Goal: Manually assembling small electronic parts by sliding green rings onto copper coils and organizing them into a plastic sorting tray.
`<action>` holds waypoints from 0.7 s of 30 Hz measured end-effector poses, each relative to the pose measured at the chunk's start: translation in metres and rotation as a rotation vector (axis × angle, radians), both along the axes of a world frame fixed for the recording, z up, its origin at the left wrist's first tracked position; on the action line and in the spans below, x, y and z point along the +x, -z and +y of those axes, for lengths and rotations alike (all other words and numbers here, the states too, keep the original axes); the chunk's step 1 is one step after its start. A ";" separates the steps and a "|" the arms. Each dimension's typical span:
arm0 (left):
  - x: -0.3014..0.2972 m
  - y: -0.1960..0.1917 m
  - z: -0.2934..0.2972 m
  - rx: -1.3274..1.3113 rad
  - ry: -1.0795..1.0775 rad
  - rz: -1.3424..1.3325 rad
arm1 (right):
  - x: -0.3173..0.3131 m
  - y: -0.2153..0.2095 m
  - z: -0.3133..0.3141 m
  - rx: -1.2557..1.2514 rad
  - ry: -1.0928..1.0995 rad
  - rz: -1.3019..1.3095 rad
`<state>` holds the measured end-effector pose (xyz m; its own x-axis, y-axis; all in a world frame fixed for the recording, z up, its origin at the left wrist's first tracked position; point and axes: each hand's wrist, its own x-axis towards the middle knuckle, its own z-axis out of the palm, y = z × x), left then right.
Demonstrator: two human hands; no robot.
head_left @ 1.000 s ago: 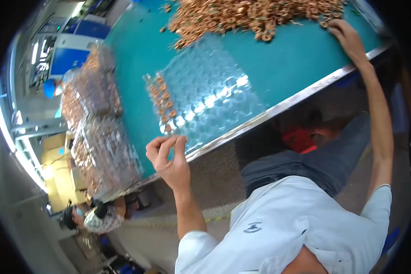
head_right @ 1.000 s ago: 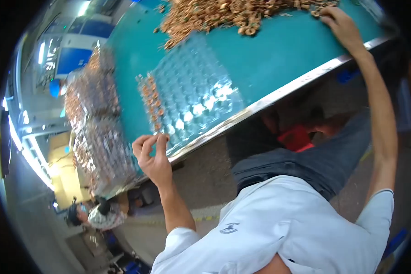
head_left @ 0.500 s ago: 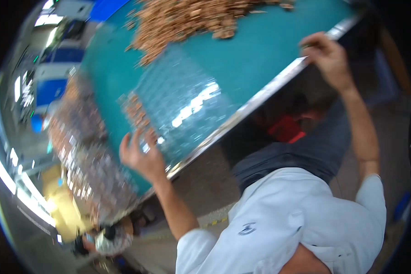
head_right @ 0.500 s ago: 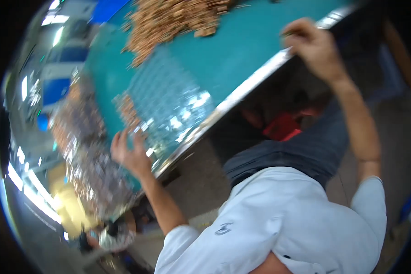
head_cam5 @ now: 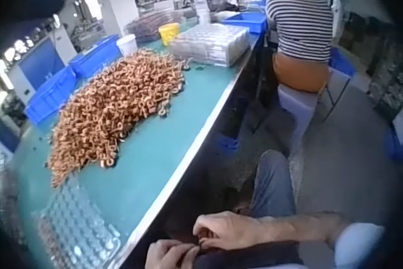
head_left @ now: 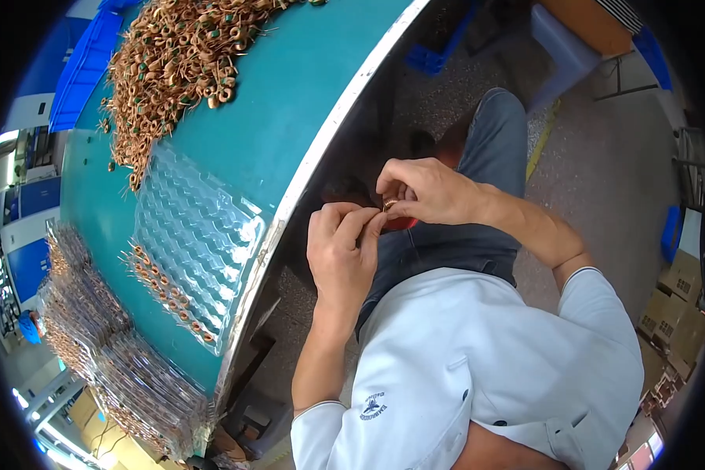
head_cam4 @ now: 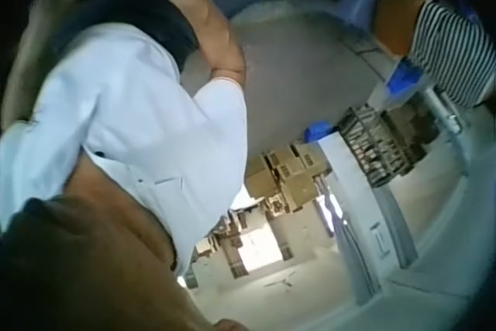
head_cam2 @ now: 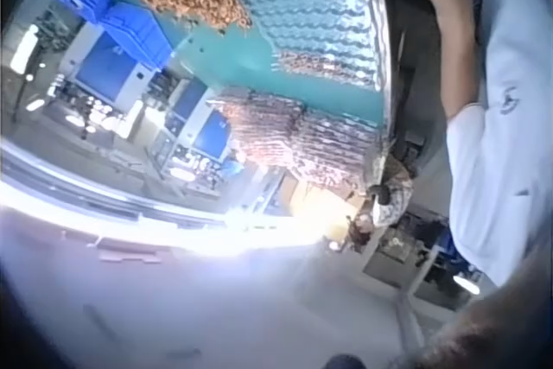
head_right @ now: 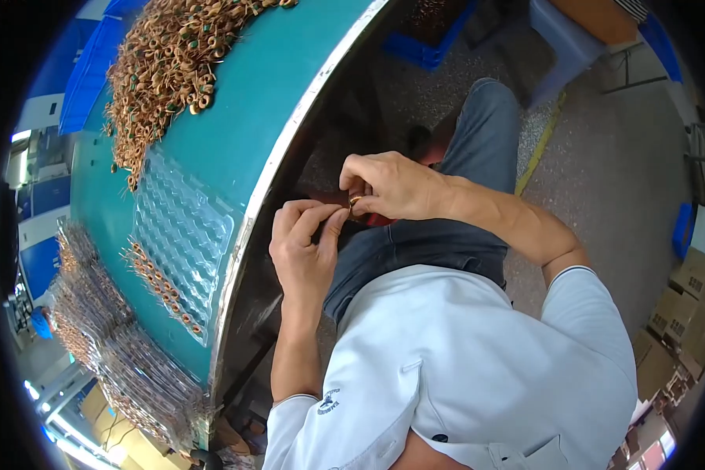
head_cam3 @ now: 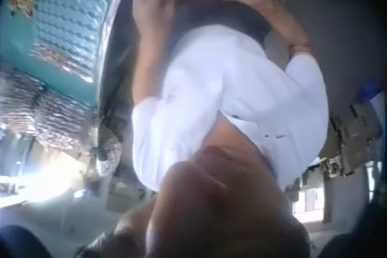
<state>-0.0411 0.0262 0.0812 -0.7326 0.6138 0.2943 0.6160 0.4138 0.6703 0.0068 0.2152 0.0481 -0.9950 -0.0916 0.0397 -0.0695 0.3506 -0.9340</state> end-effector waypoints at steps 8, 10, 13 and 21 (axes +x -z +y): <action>-0.005 0.024 -0.008 -0.088 -0.019 -0.124 | 0.023 0.008 -0.001 -0.015 -0.099 0.012; -0.006 0.024 -0.010 -0.043 -0.076 -0.447 | 0.026 0.006 0.000 -0.135 -0.071 -0.075; 0.001 0.030 -0.012 0.108 -0.052 -0.671 | 0.030 0.007 0.001 -0.191 -0.043 -0.141; 0.016 0.061 -0.016 0.356 0.020 -0.886 | 0.033 0.017 -0.002 -0.249 -0.063 -0.214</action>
<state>-0.0247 0.0099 0.0199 -0.7691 0.6101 -0.1903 -0.1708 0.0907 0.9811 0.0394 0.2136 0.0314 -0.9759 -0.1670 -0.1409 0.1233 0.1114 -0.9861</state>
